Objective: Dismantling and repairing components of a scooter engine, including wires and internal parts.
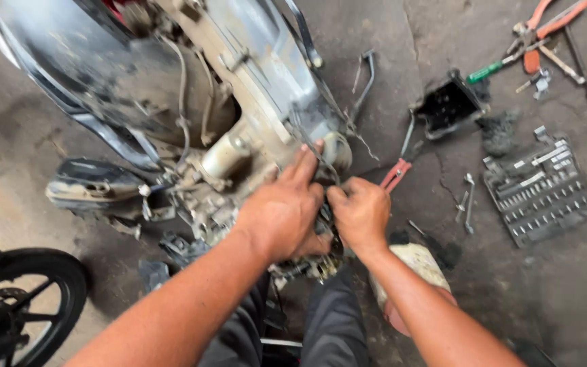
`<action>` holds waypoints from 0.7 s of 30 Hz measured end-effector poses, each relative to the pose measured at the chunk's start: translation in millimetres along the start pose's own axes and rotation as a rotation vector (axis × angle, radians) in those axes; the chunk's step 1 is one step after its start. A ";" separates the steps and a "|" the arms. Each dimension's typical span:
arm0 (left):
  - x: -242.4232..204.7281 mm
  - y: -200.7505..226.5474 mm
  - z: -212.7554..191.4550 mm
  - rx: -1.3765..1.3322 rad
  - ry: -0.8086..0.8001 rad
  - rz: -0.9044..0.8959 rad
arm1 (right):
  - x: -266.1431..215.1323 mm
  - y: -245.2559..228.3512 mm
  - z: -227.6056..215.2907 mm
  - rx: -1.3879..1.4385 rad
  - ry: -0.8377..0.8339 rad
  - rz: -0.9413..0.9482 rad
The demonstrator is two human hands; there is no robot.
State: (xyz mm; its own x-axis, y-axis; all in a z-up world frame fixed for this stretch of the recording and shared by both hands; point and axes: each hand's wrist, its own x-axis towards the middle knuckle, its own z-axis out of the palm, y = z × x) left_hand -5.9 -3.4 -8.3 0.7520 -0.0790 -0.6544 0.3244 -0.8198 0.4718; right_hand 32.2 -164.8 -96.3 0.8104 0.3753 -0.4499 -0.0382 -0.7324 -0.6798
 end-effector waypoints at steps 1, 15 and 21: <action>-1.3 -0.1 1.1 -0.010 0.002 0.012 | -3.3 0.0 1.8 -0.010 0.029 0.023; 1.7 -11.9 8.1 -0.036 0.068 0.054 | 26.8 65.4 -3.3 0.375 -0.406 0.166; 0.0 -18.7 10.8 -0.385 0.406 -0.186 | -27.3 21.0 -17.7 0.087 0.161 -0.255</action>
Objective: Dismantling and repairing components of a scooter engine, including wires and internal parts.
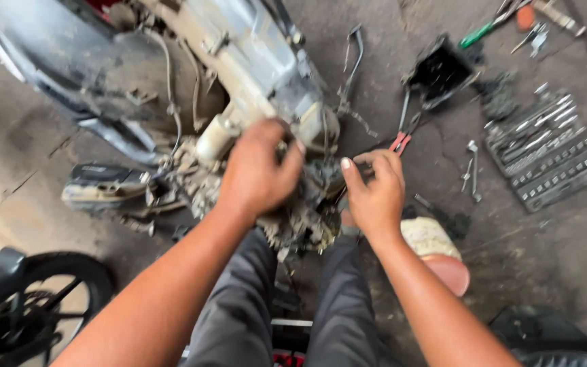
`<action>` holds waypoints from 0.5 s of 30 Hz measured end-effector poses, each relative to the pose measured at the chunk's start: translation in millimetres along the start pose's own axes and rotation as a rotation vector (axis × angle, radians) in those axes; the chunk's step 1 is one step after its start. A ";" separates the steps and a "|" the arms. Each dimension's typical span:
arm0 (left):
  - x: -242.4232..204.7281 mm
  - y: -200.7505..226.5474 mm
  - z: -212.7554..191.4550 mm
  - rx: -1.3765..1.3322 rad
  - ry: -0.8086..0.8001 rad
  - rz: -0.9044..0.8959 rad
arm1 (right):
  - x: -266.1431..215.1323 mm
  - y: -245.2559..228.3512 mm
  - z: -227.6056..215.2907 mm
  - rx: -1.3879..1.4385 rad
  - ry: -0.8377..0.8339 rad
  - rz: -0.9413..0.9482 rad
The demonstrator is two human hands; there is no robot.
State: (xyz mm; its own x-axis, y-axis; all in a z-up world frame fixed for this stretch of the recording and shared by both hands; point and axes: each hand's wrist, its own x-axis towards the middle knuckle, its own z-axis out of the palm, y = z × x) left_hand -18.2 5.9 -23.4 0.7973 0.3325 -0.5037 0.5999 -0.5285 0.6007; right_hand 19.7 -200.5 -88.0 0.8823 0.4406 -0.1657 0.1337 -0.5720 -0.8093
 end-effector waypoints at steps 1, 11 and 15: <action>-3.6 1.3 -0.6 0.005 0.130 -0.132 | -15.7 -9.4 -2.6 0.039 0.003 0.157; 30.0 -23.1 -2.4 0.224 -0.118 -0.413 | -43.4 -78.0 21.0 0.103 -0.062 0.484; 26.8 -1.4 -8.8 0.299 -0.256 -0.495 | -63.1 -54.1 28.1 0.368 -0.076 0.457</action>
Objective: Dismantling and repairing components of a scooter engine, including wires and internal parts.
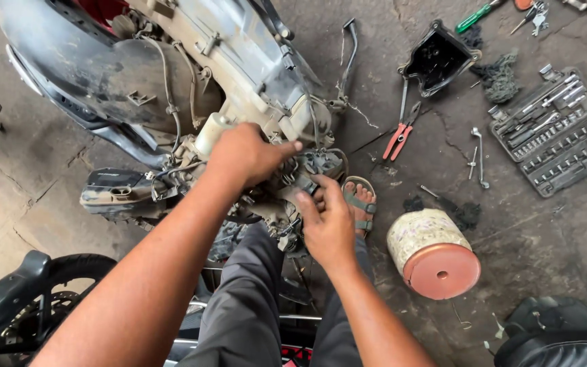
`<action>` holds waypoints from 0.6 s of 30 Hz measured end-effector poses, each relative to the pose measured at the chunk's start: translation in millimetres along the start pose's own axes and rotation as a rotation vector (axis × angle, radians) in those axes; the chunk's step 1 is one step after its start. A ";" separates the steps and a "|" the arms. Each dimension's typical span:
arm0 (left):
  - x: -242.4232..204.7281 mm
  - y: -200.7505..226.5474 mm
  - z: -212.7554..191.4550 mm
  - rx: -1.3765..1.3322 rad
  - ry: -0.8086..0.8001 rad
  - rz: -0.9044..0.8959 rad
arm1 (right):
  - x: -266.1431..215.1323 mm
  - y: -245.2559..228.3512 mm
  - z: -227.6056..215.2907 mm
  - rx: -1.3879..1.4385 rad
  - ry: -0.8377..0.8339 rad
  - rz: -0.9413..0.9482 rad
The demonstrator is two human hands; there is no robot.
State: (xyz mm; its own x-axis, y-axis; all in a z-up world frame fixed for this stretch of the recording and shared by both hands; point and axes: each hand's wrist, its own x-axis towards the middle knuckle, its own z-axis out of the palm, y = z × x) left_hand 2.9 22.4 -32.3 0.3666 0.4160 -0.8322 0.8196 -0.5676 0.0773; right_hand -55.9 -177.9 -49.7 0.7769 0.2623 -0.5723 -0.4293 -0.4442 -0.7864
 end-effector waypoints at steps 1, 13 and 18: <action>-5.0 1.7 0.0 0.038 -0.006 0.010 | -1.6 8.0 -1.0 0.131 -0.039 0.005; 17.5 -50.7 15.9 -0.067 0.028 0.160 | -11.8 -23.9 4.6 -0.267 0.121 -0.230; 9.9 -54.1 8.1 -0.173 -0.078 0.171 | -6.3 -24.5 12.4 -0.088 0.113 0.066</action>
